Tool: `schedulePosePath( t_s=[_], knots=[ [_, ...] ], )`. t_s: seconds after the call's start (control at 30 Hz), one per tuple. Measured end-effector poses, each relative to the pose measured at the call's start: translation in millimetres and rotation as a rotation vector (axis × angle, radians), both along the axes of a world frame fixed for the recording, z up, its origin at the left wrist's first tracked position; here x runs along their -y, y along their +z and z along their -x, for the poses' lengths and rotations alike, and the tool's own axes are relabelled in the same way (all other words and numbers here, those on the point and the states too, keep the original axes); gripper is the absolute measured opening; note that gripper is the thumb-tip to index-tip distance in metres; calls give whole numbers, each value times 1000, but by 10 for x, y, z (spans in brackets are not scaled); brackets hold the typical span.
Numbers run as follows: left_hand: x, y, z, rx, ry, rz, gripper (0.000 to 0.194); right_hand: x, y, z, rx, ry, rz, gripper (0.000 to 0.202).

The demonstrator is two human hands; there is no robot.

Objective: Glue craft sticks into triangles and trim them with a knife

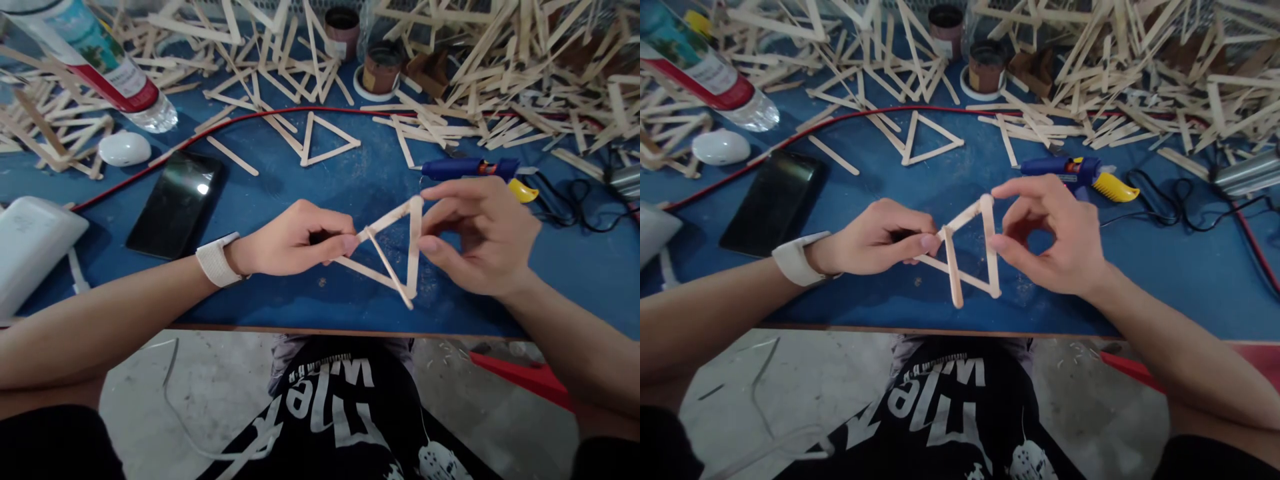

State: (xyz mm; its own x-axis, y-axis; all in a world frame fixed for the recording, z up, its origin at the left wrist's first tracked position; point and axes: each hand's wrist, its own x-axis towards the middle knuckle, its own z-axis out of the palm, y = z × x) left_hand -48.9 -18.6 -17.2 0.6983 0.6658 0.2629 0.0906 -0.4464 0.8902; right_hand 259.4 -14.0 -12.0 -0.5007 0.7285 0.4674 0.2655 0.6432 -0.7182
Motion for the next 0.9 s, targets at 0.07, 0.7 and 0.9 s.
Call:
schedulePosePath(
  t_s=[0.07,0.7,0.9],
  knots=[
    [13,17,0,-61,-30,-60,40,40,-71,30,-109,80,110,56],
    [46,22,49,89,-167,164,50,341,-44,130,-430,405,369,30],
    [82,20,10,27,74,17,57,285,26,102,-381,309,504,21]
  ],
)
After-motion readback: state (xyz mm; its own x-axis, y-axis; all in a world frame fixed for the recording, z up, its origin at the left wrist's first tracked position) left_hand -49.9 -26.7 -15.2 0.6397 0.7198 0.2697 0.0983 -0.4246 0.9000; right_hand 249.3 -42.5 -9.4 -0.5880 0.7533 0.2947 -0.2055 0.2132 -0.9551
